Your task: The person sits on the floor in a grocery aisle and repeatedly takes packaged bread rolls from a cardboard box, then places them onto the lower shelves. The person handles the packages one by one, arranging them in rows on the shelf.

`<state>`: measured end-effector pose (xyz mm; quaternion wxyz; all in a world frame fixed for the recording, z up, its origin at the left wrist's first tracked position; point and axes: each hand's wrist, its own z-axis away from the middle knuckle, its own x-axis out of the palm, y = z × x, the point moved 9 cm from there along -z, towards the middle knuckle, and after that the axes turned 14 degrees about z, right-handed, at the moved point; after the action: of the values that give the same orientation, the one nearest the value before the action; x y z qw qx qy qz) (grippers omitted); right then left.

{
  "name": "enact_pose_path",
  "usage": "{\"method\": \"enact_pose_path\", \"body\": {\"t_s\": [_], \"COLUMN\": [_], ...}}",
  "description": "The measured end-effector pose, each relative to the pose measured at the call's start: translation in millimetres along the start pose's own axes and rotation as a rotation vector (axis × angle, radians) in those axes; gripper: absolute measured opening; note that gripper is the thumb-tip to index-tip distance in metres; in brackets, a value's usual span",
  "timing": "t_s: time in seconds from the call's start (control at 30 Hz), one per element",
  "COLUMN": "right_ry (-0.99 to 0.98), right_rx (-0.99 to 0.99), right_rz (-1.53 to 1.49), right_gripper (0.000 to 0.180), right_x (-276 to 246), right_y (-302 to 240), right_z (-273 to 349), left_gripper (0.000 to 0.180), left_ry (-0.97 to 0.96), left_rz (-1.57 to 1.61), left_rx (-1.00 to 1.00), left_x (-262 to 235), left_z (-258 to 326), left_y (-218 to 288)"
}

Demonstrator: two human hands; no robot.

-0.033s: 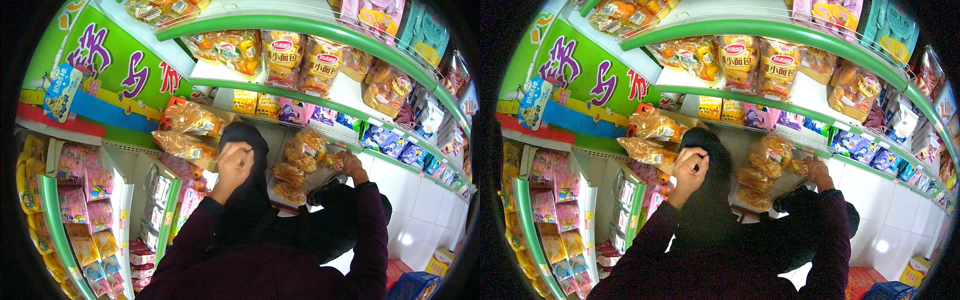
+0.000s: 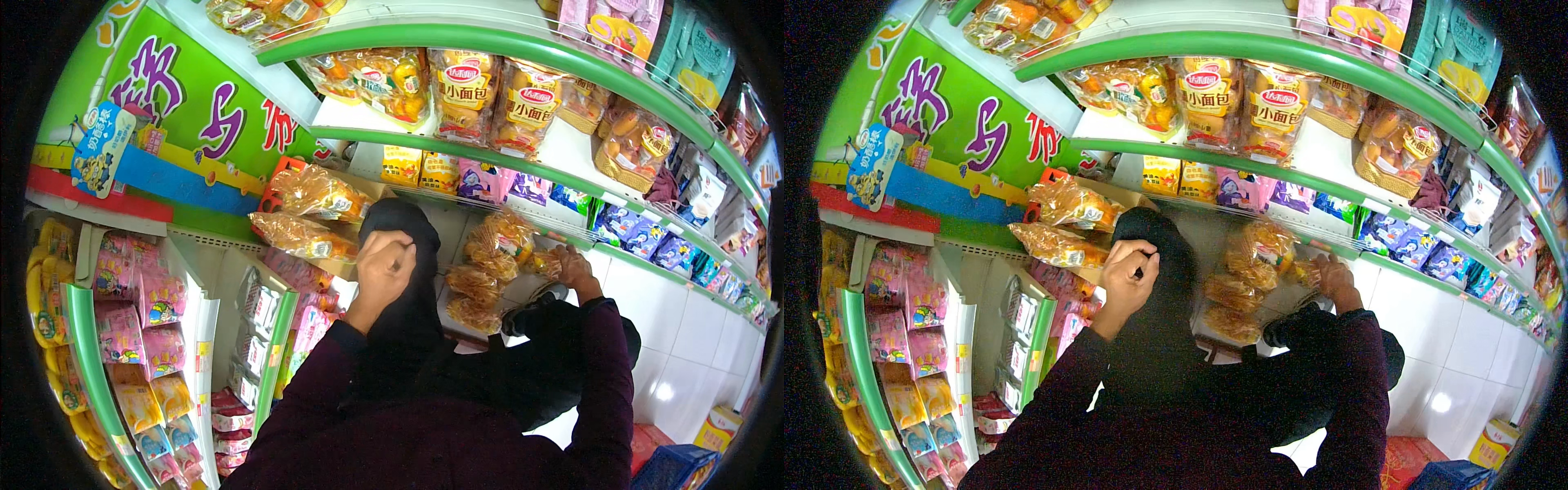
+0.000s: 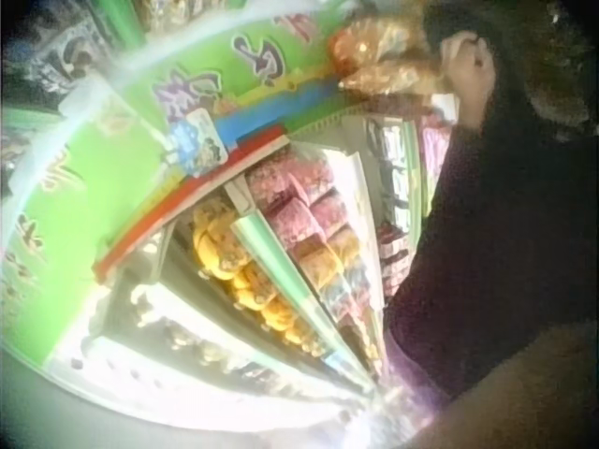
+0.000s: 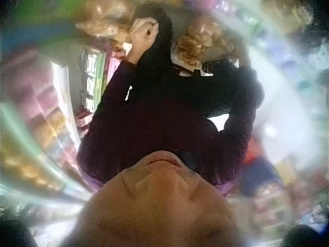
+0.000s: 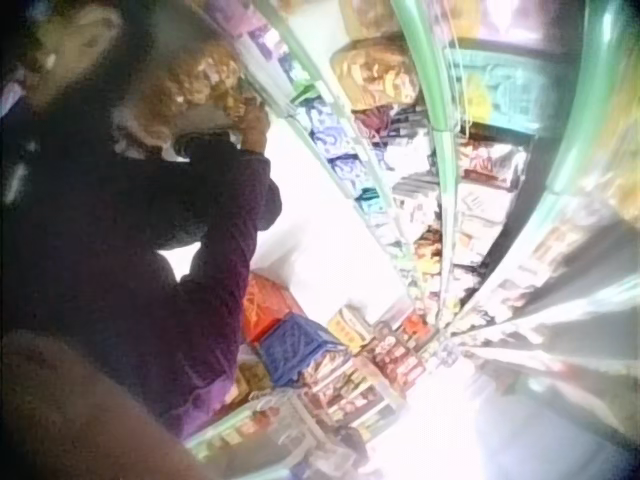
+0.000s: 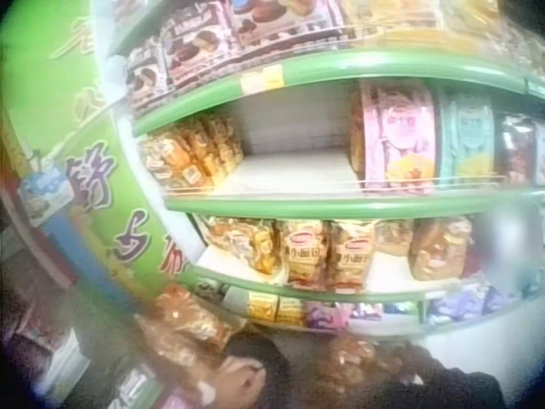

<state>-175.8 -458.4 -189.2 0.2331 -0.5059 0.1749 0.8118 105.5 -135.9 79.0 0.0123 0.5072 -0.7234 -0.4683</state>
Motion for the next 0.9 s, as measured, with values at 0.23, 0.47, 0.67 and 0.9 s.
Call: {"method": "enact_pose_path", "body": {"t_s": [0.23, 0.47, 0.67, 0.9], "right_ry": [-0.011, -0.072, -0.001, -0.118], "right_rx": [0.067, 0.11, 0.123, 0.17], "right_rz": [0.055, 0.074, 0.087, 0.192], "right_gripper": [0.066, 0.072, 0.05, 0.096], "right_x": [17.4, 13.1, 39.0, 49.6], "right_y": [5.0, 1.2, 21.8, 21.8], "right_z": [-3.2, -5.2, -13.6, -13.1], "left_gripper": [0.019, 0.022, 0.022, 0.024], "left_ry": [0.006, -0.009, -0.022, -0.026], "left_rz": [0.009, 0.014, 0.02, -0.014], "left_rx": [0.012, -0.005, 0.002, 0.003], "left_x": [3.0, 5.6, 11.2, 12.7], "left_z": [0.4, 0.3, -4.0, -4.5], "left_y": [-6.6, -7.7, -5.2, -3.5]}}
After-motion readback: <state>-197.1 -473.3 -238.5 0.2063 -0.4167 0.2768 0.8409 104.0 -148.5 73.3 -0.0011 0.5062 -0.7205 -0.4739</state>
